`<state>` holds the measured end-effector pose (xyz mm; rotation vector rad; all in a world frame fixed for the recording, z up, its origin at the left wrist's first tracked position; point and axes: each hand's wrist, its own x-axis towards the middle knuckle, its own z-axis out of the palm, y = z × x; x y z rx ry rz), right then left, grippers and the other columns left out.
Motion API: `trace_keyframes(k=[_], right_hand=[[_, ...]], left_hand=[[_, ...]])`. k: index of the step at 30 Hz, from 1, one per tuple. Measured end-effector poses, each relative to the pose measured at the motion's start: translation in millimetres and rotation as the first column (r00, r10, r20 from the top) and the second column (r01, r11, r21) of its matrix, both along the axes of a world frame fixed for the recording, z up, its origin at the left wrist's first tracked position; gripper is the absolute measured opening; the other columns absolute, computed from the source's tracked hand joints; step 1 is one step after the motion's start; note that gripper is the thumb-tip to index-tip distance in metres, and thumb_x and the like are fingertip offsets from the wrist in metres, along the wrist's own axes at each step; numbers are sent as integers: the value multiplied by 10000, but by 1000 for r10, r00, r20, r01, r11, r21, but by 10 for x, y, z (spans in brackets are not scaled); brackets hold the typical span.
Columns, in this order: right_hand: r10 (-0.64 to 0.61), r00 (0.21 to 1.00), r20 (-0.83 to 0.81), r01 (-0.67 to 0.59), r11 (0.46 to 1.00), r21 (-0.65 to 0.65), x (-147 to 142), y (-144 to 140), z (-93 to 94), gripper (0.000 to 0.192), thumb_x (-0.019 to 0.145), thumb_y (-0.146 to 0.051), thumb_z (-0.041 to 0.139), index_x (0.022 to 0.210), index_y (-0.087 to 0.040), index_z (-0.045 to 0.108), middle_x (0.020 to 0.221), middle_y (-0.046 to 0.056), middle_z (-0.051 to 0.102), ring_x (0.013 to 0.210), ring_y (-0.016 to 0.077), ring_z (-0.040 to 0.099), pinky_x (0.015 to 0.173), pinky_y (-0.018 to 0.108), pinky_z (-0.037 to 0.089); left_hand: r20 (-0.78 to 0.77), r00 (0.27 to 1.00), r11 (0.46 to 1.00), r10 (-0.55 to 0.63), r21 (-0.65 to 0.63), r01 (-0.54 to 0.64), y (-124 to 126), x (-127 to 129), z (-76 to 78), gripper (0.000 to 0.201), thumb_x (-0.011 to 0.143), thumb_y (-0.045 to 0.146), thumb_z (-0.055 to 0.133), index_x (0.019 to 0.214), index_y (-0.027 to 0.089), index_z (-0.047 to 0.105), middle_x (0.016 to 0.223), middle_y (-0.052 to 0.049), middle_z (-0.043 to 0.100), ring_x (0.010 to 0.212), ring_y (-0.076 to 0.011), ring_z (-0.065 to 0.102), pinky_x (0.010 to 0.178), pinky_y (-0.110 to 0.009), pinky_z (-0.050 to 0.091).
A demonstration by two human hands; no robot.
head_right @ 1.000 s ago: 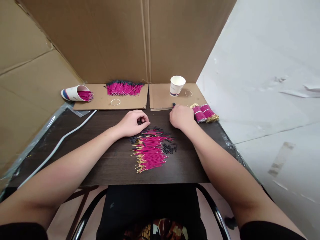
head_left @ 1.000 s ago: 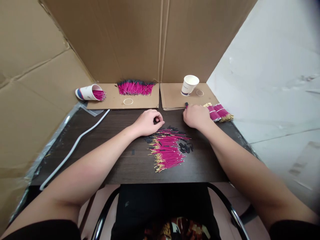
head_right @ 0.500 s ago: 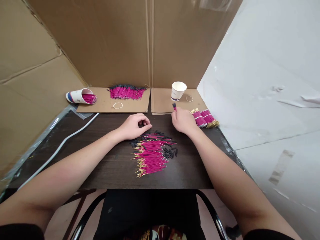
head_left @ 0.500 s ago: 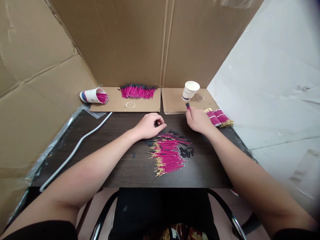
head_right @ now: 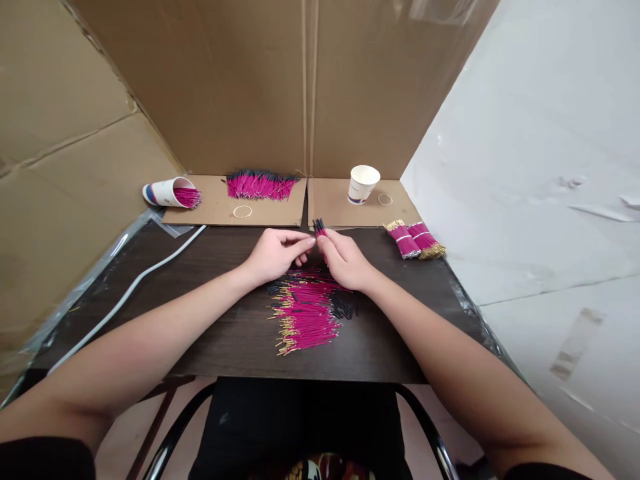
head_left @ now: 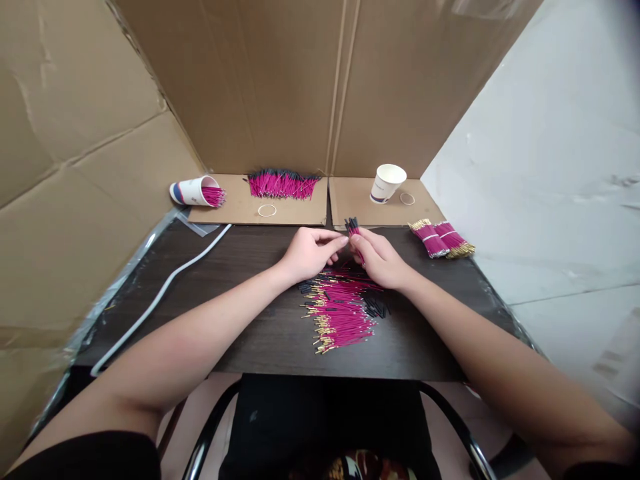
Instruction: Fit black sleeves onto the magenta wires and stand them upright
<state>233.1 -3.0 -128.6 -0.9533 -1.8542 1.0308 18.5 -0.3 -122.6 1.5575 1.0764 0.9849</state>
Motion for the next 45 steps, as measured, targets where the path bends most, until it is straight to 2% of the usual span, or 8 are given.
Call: trace_keyframes(k=[2, 4, 7, 12, 19, 27, 36, 45], right_hand=[[-49, 997, 52, 47, 998, 42, 18, 18, 20, 493, 1187, -609, 492, 848, -253, 533, 751, 13, 568, 708, 211, 522, 706, 373, 418], [-101, 994, 48, 99, 994, 41, 54, 54, 37, 492, 1175, -613, 516, 842, -252, 537, 741, 15, 556, 708, 210, 516, 691, 365, 415], [-153, 986, -71, 148, 987, -69, 111, 121, 52, 479, 1134, -649, 601, 867, -259, 527, 741, -1, 506, 667, 191, 462, 596, 324, 372], [-156, 960, -231, 91, 959, -269, 103, 170, 89, 489, 1059, -641, 710, 852, -261, 481, 745, -28, 446, 581, 139, 363, 490, 267, 265], [-152, 943, -296, 19, 912, -410, 32, 115, 164, 404, 1028, -562, 705, 898, -265, 464, 731, -46, 496, 482, 102, 358, 434, 233, 231], [-167, 926, -338, -1, 896, -444, 16, 72, 250, 350, 1009, -485, 700, 902, -268, 447, 702, -43, 517, 461, 101, 356, 421, 241, 253], [-203, 893, -401, -15, 878, -478, 26, 51, 286, 345, 952, -446, 711, 892, -274, 419, 676, -61, 467, 454, 98, 316, 424, 244, 211], [-252, 847, -468, -60, 829, -556, 44, 68, 301, 301, 955, -407, 682, 940, -280, 409, 659, -62, 471, 465, 113, 285, 437, 258, 200]], left_hand=[[-153, 986, 985, 67, 168, -41, -17, -18, -7, 158, 1001, 288, 802, 1020, 158, 890, 878, -78, 822, 718, -180, 694, 746, -347, 583], [-289, 951, 934, 113, 358, -2, -31, -36, -12, 86, 983, 223, 813, 962, 181, 886, 883, -63, 822, 775, -194, 711, 831, -371, 583], [-391, 912, 886, 120, 457, 79, -42, -36, -30, 72, 980, 242, 851, 934, 204, 891, 901, -59, 819, 845, -221, 732, 910, -408, 580], [-491, 865, 887, 102, 438, 144, -46, 5, -70, 109, 956, 319, 917, 994, 218, 926, 976, -81, 808, 943, -261, 740, 945, -444, 583], [-625, 773, 858, 108, 452, 245, -83, 15, -15, 148, 1005, 189, 768, 983, 204, 913, 963, -84, 792, 969, -280, 708, 950, -458, 586], [-653, 753, 920, 81, 340, 196, -112, 40, 52, 61, 945, 173, 759, 930, 169, 818, 1003, -105, 765, 995, -298, 704, 954, -471, 594], [-626, 774, 911, 98, 369, 183, -112, 11, -1, 82, 954, 133, 702, 903, 185, 739, 1017, -104, 765, 1008, -303, 695, 963, -479, 583], [-606, 782, 901, 146, 407, 148, -84, -1, -27, 79, 964, 154, 706, 897, 188, 732, 1014, -108, 745, 1001, -298, 686, 957, -466, 577]])
